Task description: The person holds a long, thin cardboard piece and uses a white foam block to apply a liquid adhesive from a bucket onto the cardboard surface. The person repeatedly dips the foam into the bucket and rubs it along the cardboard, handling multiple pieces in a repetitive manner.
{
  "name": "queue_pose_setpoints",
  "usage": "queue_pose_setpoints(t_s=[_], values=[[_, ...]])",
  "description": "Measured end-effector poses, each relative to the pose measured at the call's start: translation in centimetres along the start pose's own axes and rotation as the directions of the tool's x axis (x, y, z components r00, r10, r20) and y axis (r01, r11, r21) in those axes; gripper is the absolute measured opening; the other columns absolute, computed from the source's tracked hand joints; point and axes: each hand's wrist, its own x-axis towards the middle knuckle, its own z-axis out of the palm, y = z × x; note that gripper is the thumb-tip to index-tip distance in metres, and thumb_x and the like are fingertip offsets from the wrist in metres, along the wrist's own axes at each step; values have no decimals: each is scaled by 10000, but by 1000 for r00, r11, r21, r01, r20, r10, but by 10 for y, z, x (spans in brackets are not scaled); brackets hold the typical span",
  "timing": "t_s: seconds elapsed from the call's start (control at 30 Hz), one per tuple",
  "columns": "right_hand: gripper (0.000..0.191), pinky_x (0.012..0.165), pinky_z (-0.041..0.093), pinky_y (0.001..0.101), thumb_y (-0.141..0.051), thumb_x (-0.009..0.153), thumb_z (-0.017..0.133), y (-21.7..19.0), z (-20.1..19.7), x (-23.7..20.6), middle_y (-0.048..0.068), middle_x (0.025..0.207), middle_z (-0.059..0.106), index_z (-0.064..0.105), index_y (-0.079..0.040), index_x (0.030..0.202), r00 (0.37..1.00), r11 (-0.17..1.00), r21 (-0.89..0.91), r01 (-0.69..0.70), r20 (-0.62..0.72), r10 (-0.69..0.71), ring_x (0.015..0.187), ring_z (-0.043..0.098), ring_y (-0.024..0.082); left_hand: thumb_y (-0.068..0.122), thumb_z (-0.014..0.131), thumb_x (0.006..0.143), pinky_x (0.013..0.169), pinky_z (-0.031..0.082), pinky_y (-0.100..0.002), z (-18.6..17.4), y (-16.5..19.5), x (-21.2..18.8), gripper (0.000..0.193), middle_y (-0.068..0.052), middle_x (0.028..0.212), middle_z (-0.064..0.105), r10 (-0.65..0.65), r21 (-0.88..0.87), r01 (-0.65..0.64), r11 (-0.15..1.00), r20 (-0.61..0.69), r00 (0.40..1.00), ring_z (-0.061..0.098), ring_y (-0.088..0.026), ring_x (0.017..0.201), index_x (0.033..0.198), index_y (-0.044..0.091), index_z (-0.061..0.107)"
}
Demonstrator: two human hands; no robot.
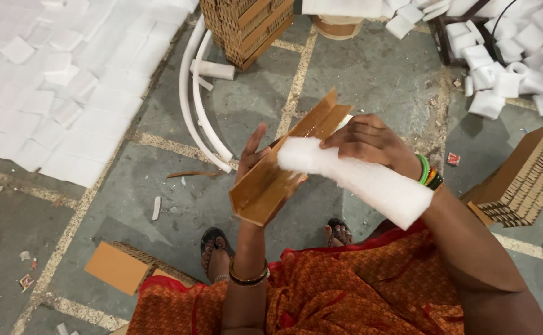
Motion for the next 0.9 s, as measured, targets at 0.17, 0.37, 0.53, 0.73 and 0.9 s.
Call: queue_pose_setpoints(t_s=[0.17,0.37,0.53,0.73,0.9], values=[[219,1199,442,509,-164,879,785,0,10,-14,41,1204,737,647,-161,1048,979,961,223,-161,-88,184,1232,691,269,-18,878,815,1083,626,-389,4,-1,3,721,-93,1683,302,136,185,-141,973,38,990,549,-291,1444,1421,121,514],[371,1155,563,568,-179,902,835,15,41,-18,62,1306,696,706,-185,1249,958,441,894,74,-187,219,1324,628,370,-14,781,897,1006,647,-425,5,-3,2,648,-197,1576,374,-70,-317,74,946,23,997,606,-309,1330,1477,113,520],[512,1151,529,554,-282,879,859,14,52,-29,219,1379,679,681,-80,1315,979,100,995,7,-28,203,1360,582,394,9,654,1043,902,653,-409,0,-14,-5,412,-191,1651,346,-176,-536,136,833,-24,984,643,-327,1262,1447,23,573],[537,1183,299,486,-323,885,786,7,55,2,224,1349,629,535,-44,1269,959,718,641,272,-118,-258,1298,587,338,102,702,987,1187,545,-440,-9,-26,-14,506,-126,1692,337,18,63,-19,998,17,1000,524,-239,1444,1461,109,525],[342,1054,425,460,-255,840,747,-36,15,5,177,1282,672,546,-123,1084,993,982,161,102,38,-110,1092,675,356,90,693,1027,1180,549,-445,-18,-31,-17,390,-136,1691,334,8,101,-6,995,-25,1000,495,-260,1471,1393,110,560]])
